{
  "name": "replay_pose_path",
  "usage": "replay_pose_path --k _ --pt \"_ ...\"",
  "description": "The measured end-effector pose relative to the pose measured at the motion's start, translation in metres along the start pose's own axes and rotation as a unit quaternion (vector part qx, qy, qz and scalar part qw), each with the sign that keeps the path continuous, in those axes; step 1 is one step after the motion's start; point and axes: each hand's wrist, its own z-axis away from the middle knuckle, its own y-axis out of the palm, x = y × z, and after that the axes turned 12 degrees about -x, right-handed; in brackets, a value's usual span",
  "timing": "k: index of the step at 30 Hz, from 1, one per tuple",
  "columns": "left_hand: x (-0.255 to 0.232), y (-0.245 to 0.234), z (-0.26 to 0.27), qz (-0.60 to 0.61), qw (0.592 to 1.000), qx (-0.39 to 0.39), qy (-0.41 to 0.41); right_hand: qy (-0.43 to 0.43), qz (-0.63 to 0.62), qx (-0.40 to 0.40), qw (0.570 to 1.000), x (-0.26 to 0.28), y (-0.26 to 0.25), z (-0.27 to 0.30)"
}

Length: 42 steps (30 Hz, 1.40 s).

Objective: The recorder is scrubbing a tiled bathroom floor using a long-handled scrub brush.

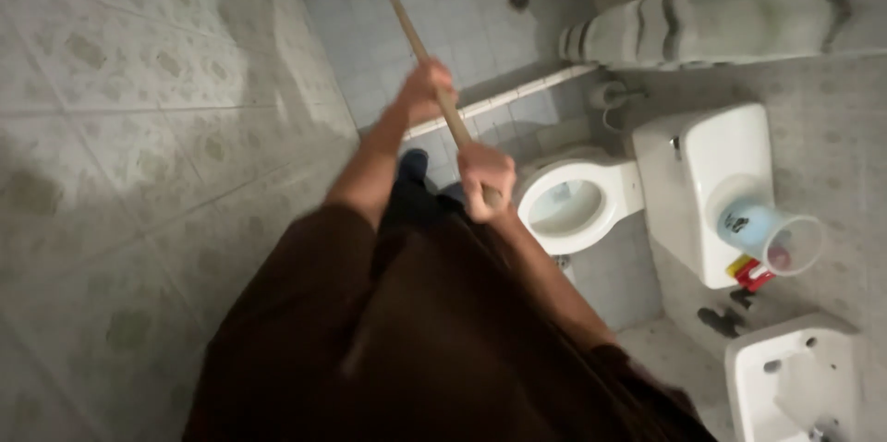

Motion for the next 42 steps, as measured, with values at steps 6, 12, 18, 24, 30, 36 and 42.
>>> replay_pose_path --k 6,12,18,24,30,36,42 --pt "0.001 0.050 -0.019 0.085 0.994 -0.026 -0.063 0.004 0.155 0.002 0.988 -0.015 -0.030 -0.007" --pt "-0.004 0.090 -0.014 0.074 0.997 -0.037 0.005 0.017 0.057 -0.124 0.991 -0.005 -0.029 -0.008" --pt "0.014 0.085 -0.099 0.014 0.998 0.022 0.058 0.034 0.222 -0.111 0.968 -0.064 -0.065 -0.017" --pt "-0.115 0.127 -0.100 0.138 0.988 0.062 -0.033 0.022 0.007 -0.320 0.947 0.020 -0.104 -0.052" --pt "0.004 0.185 -0.156 0.380 0.837 0.122 -0.374 -0.009 0.204 -0.156 0.966 -0.097 -0.118 -0.047" --pt "-0.066 0.205 -0.241 0.143 0.989 0.012 0.024 -0.005 0.300 -0.186 0.935 -0.079 -0.207 -0.104" --pt "-0.050 0.264 -0.284 0.059 0.996 0.056 0.032 -0.047 0.226 -0.251 0.940 -0.141 -0.281 -0.086"
